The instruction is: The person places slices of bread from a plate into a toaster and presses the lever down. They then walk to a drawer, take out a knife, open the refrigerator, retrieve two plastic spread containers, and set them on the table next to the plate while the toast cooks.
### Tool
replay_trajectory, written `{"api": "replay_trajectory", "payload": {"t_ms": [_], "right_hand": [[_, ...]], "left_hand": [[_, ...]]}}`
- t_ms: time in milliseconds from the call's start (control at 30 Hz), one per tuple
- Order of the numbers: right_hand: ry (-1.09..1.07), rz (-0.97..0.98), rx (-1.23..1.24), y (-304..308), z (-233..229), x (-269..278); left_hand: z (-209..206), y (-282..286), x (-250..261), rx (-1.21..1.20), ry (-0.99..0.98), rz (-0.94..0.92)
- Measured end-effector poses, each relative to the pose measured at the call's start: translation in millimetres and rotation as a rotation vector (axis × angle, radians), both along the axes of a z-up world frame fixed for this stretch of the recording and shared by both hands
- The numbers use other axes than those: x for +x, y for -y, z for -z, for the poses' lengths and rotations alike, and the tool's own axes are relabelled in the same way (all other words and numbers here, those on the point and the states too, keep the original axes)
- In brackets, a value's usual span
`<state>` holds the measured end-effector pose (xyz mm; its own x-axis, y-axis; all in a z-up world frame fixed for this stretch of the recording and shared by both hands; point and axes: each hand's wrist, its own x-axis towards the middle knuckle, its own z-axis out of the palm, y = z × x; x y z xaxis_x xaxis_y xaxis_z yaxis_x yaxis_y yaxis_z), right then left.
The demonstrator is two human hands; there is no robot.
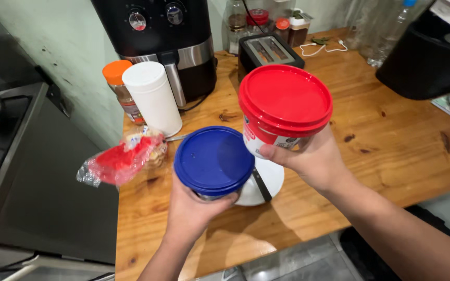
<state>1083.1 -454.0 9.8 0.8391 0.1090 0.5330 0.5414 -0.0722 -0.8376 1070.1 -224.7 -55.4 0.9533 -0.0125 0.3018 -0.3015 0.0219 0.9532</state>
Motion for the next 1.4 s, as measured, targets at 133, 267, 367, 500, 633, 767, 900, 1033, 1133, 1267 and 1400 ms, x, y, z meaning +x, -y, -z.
{"api": "replay_trajectory", "payload": {"t_ms": [133,267,367,500,633,767,900,1033,1133,1267,1400], "right_hand": [[0.006,0.068,-0.019,-6,8,51],[-0.068,0.179,-0.029,-9,24,89],[-0.053,0.222,-0.066,-7,33,116],[-0.238,0.202,0.07,-2,55,143],[-0.186,0.218,-0.012,3,64,173],[-0.284,0.151,-0.005,9,85,190],[-0.275,0.125,0.005,9,101,210],[-0.411,0.144,0.002,12,118,217],[-0.419,0.19,-0.104,14,128,221],[-0.53,0.155,-0.077,14,141,224],[-0.573,0.159,-0.136,12,150,226]], "left_hand": [[2,-20,55,0.366,0.212,-0.266],[4,-22,100,0.136,0.011,-0.164],[2,-12,130,-0.024,0.125,-0.125],[10,-6,158,0.098,0.067,-0.178],[11,0,188,0.075,0.116,-0.181],[26,3,200,0.154,0.019,-0.259],[35,5,209,0.047,0.047,-0.231],[47,5,208,0.154,-0.023,-0.295],[54,4,212,0.123,-0.022,-0.272],[64,1,213,-0.031,-0.032,-0.186],[72,-3,211,0.13,-0.096,-0.271]]}}
